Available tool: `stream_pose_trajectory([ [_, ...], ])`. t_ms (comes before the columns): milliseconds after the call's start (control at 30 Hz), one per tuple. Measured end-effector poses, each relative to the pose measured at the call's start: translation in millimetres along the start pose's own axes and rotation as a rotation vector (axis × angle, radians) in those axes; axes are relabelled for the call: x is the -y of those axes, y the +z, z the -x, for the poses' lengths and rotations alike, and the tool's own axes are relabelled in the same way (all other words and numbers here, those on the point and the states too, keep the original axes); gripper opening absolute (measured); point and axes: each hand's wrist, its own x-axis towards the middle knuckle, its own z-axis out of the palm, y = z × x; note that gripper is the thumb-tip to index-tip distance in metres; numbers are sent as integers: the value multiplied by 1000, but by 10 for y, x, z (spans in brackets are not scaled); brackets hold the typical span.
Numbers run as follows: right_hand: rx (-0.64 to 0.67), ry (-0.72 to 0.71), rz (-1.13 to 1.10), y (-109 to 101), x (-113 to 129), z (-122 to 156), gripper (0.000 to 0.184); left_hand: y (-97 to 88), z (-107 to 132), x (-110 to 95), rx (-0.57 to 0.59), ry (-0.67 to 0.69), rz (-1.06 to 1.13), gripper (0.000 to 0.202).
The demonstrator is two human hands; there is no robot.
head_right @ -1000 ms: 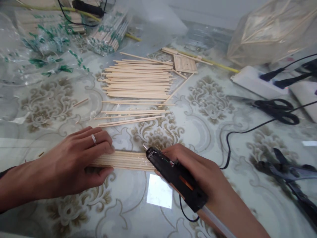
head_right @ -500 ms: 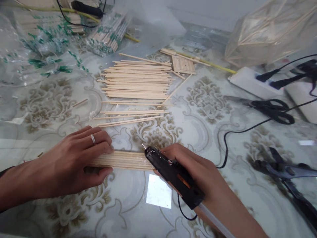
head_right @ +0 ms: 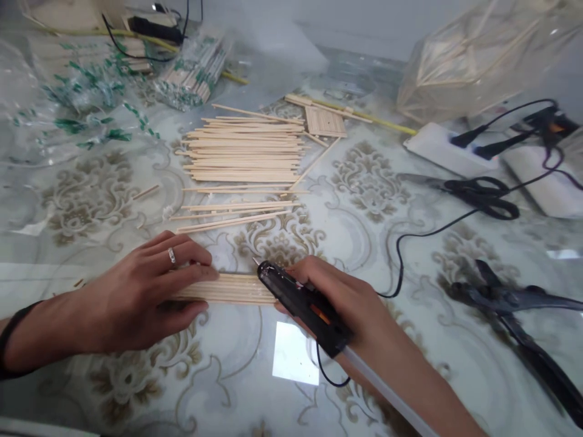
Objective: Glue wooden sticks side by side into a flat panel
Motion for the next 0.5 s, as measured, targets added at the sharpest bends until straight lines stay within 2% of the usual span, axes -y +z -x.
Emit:
stream_pose_trajectory([
  [233, -51, -53, -53, 13, 20, -70, 34, -1, -51, 54, -4, 4, -13, 21],
  [400, 13, -83, -121, -45, -33, -80, 43, -82, -136, 33, 101, -21, 15, 26],
  [500, 35, -75, -166, -144, -44, -66, 42, -124, -222, -76, 191, 50, 20, 39],
])
